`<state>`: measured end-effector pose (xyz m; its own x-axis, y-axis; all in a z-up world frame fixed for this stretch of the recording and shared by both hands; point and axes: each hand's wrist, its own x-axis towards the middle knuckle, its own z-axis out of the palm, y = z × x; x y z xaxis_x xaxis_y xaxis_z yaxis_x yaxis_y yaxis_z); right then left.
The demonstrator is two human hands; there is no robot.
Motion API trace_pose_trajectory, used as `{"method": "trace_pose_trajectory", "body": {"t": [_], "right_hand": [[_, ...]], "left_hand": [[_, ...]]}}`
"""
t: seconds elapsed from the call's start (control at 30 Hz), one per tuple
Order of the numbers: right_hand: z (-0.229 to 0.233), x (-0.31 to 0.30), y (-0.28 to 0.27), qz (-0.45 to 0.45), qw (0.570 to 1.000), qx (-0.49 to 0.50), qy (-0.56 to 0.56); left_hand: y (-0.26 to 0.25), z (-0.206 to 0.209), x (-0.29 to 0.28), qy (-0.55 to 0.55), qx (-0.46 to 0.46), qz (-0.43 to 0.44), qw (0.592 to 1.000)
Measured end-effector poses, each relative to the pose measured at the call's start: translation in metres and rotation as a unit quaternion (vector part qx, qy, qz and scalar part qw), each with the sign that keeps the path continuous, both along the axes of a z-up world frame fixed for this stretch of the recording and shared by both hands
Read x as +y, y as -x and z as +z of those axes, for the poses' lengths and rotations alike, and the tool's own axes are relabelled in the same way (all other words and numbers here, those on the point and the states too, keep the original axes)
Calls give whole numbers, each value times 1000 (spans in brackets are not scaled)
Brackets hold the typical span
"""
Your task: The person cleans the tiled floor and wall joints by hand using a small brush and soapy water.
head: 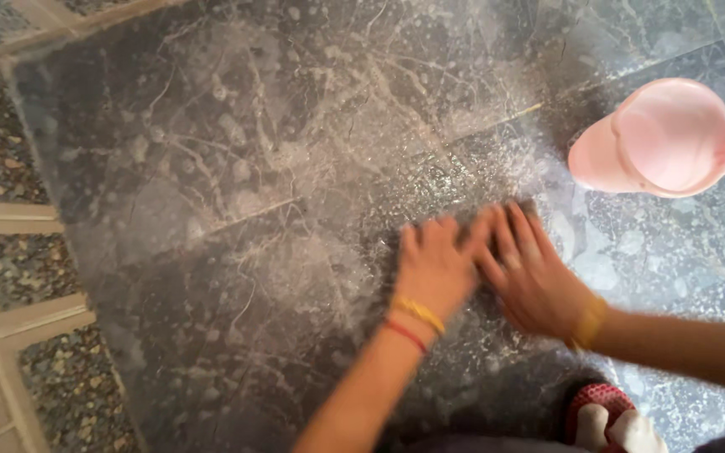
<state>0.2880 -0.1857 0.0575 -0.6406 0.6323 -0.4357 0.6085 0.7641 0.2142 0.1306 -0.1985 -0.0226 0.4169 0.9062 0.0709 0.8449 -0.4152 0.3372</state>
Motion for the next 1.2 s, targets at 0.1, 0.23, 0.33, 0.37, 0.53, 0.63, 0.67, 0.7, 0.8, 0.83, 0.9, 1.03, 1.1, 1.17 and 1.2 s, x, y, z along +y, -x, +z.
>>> {"method": "trace_pose_trajectory", "body": {"t": [0.1,0.23,0.33,0.37,0.53,0.63,0.67,0.7,0.8,0.83,0.9,1.03,1.1,1.17,1.2], "right_hand": [[5,-12,-23,-39,998,-17,41],[-23,53,-36,-34,995,-67,-60],[-38,143,-31,-31,986,25,-160],[-37,171,-27,-47,990,17,-134],[-29,200,14,-97,992,-46,-72],[-28,128,19,-63,992,-79,-76],[-28,98,22,-42,994,-59,-78],[-27,63,29,-54,995,-6,-89],[-20,-14,55,-61,992,107,-20],[-20,-24,66,-36,993,112,-2],[-20,-34,94,12,992,123,29],[-27,27,148,67,986,151,-18],[-26,67,173,55,985,165,-18],[-20,95,190,59,982,175,-35],[-17,102,195,61,981,180,-43]], "left_hand": [[-20,2,-3,18,-62,-40,997],[-34,-29,81,-119,-9,-7,993],[-36,-38,180,-129,-23,53,990],[-34,-37,203,-74,-13,66,995],[-31,-37,218,-131,-36,144,980],[-4,-29,149,-106,-40,79,990],[9,-22,115,-62,-57,45,995],[21,-14,86,-16,-33,29,999],[66,7,14,3,-44,-18,999],[83,9,3,36,-55,-36,997],[122,10,-1,33,-5,-9,999],[180,1,32,-31,68,93,993],[194,-6,60,-62,67,126,988],[202,-9,83,-107,46,142,983],[204,-9,86,-86,64,158,982]]}}
